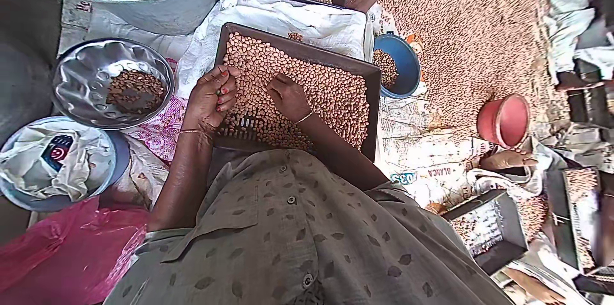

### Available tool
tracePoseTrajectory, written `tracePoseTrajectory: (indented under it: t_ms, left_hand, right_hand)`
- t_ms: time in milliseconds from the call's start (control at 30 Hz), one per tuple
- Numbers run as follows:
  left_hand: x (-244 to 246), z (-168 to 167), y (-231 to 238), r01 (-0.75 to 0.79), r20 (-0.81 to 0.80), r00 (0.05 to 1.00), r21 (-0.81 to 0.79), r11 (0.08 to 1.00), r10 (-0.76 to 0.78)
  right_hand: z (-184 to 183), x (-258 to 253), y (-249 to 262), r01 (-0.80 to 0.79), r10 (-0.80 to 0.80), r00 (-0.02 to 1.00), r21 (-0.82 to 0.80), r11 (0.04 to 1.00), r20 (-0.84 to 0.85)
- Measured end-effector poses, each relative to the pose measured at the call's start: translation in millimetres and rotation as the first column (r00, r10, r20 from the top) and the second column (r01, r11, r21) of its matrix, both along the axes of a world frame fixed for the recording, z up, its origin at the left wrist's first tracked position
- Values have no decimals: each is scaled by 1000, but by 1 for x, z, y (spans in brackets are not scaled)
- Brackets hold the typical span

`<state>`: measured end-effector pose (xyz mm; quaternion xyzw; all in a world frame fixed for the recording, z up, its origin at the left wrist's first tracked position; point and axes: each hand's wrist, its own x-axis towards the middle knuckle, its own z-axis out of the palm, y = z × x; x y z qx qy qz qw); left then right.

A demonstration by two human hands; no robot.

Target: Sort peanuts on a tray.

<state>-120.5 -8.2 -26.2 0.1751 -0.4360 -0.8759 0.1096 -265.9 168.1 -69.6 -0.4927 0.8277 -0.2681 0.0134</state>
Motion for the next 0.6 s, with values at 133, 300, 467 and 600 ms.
tracePoseTrajectory:
  t_ms: [133, 300, 467, 600]
  left_hand:
    - [3, -7, 0, 62, -17, 998, 21, 998, -61]
    - [3, -10, -1, 86, 17, 996, 21, 996, -86]
    - [1, -13, -2, 106, 21, 994, 32, 994, -107]
    - [1, -14, -1, 101, -7, 995, 57, 993, -101]
  right_hand:
    - [8, -17, 13, 113, -75, 976, -182, 977, 205]
    - [53, -57, 55, 599, -54, 667, -491, 633, 743]
    - [98, -93, 75, 940, 295, 276, -320, 115, 915]
    - [72, -47, 43, 523, 120, 453, -373, 767, 883]
